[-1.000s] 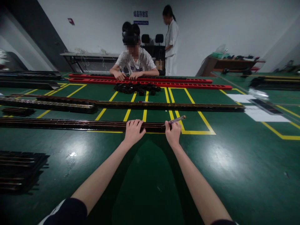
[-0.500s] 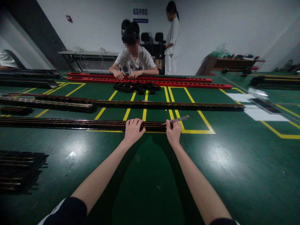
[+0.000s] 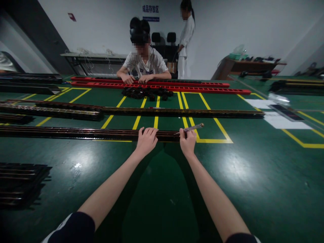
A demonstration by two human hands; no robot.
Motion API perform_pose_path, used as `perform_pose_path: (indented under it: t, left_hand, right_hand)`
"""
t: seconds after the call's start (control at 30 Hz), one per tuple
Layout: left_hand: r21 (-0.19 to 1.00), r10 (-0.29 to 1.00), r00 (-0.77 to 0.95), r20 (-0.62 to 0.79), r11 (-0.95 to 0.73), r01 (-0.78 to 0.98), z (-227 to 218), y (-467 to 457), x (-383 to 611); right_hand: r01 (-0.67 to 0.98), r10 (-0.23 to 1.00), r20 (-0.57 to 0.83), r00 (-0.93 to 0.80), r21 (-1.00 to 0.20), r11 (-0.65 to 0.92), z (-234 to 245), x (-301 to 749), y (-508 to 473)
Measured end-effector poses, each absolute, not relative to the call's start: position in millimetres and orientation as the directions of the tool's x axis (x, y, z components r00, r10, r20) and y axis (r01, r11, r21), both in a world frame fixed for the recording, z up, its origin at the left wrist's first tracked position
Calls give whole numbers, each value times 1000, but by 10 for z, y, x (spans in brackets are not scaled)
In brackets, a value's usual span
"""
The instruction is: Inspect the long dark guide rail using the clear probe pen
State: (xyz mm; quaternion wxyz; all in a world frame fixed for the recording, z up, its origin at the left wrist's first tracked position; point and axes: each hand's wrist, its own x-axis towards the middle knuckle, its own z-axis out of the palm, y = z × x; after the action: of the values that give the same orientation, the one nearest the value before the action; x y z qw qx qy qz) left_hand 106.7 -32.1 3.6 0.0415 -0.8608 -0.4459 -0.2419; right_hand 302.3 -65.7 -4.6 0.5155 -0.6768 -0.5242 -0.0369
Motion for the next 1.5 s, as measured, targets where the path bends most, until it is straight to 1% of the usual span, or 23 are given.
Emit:
perform_pose_path:
  t: [0.23, 0.43, 0.67, 0.93, 1.3, 1.5]
  left_hand:
    - [156, 739, 510, 439, -622, 767, 45, -313, 1038]
    - [179, 746, 506, 434, -622, 763, 48, -314, 1030]
    - [180, 740, 509, 440, -628, 757, 26, -301, 1025]
    - [186, 746, 510, 428, -625, 758, 34, -301, 1021]
    - [160, 744, 514, 428, -622, 767, 53, -307, 1024]
    - [171, 737, 515, 437, -630, 757, 36, -299, 1017]
  right_hand:
    - [751, 658, 597, 460, -657, 71, -28, 3068, -661]
    - [776, 651, 614, 447, -628, 59, -42, 3088, -680]
    - [758, 593, 616, 518, -652, 15, -62, 3144, -684]
    - [742, 650, 592, 477, -667, 63, -40, 3111, -698]
    - [743, 582, 608, 541, -669, 8, -68, 3114, -683]
    - [768, 615, 622, 484, -639, 42, -56, 3101, -687]
